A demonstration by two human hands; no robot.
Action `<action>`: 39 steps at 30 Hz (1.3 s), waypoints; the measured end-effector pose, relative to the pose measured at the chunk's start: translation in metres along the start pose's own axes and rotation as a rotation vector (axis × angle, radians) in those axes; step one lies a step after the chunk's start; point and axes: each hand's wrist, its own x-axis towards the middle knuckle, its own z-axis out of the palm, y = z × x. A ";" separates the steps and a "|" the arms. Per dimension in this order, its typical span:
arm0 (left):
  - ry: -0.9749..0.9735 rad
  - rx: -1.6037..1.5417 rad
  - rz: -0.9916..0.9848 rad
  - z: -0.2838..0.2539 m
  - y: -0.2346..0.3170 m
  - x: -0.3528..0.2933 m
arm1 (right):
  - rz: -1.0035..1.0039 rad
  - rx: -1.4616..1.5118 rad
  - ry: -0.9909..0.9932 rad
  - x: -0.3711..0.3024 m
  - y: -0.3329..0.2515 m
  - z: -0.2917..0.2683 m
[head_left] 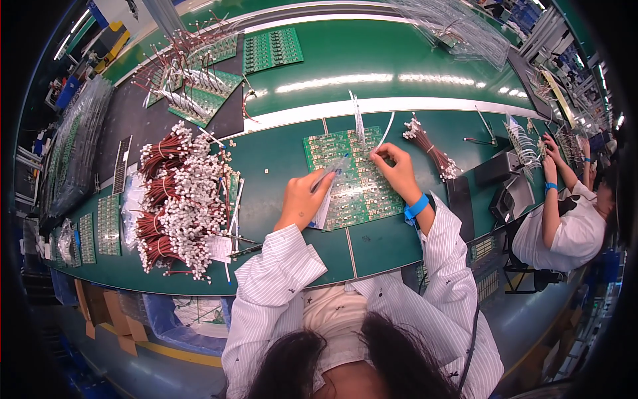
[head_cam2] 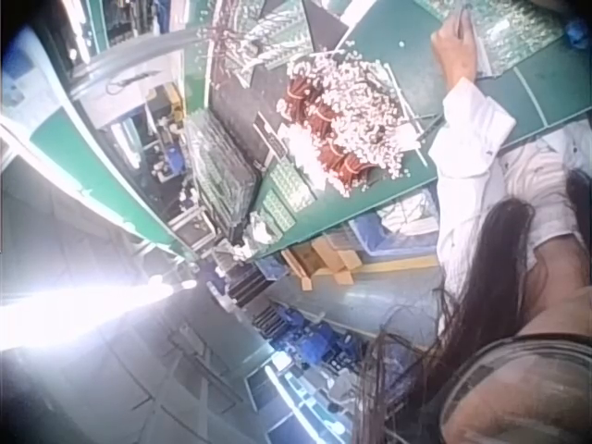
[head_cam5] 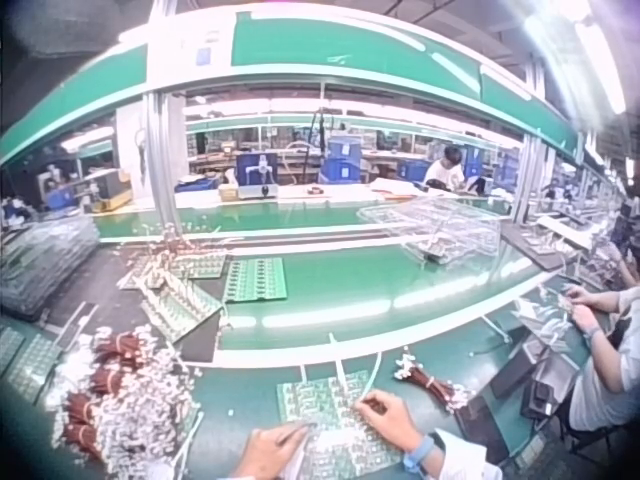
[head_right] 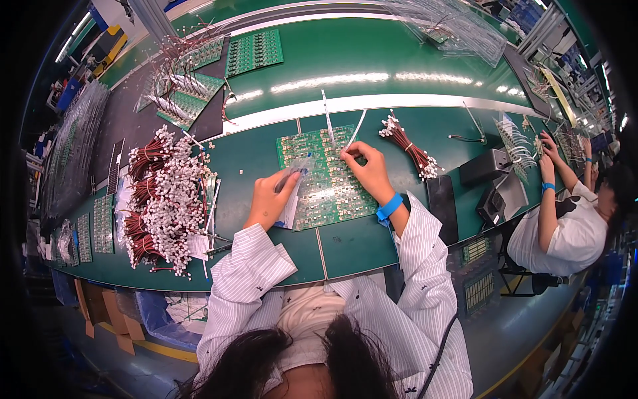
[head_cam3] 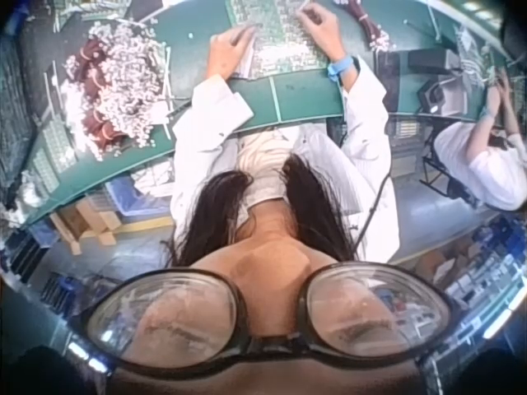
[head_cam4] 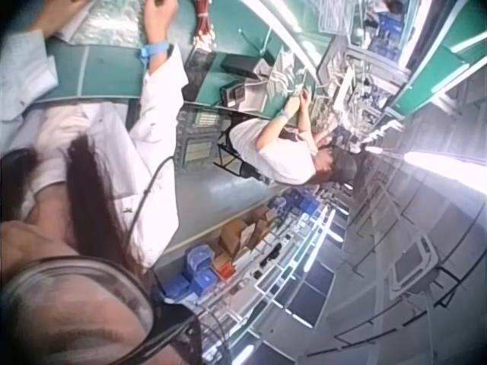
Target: The person assembles electronic components onto a printed circuit board by hand, taking plastic components and wire harnesses from a bag and attaching them to the board.
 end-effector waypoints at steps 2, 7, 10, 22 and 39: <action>0.001 0.001 -0.001 0.000 -0.001 0.000 | -0.007 0.006 -0.013 0.000 0.000 0.000; 0.003 0.005 0.005 0.001 -0.003 0.000 | -0.064 -0.078 -0.012 0.001 -0.007 0.000; 0.006 0.002 -0.003 0.001 -0.003 0.000 | -0.097 -0.107 -0.038 0.002 -0.012 0.000; -0.011 0.039 0.003 0.000 -0.002 -0.001 | -0.256 -0.283 -0.028 0.001 -0.016 0.000; -0.041 0.121 -0.006 -0.002 0.002 -0.001 | -0.183 -0.266 -0.056 0.000 -0.015 -0.001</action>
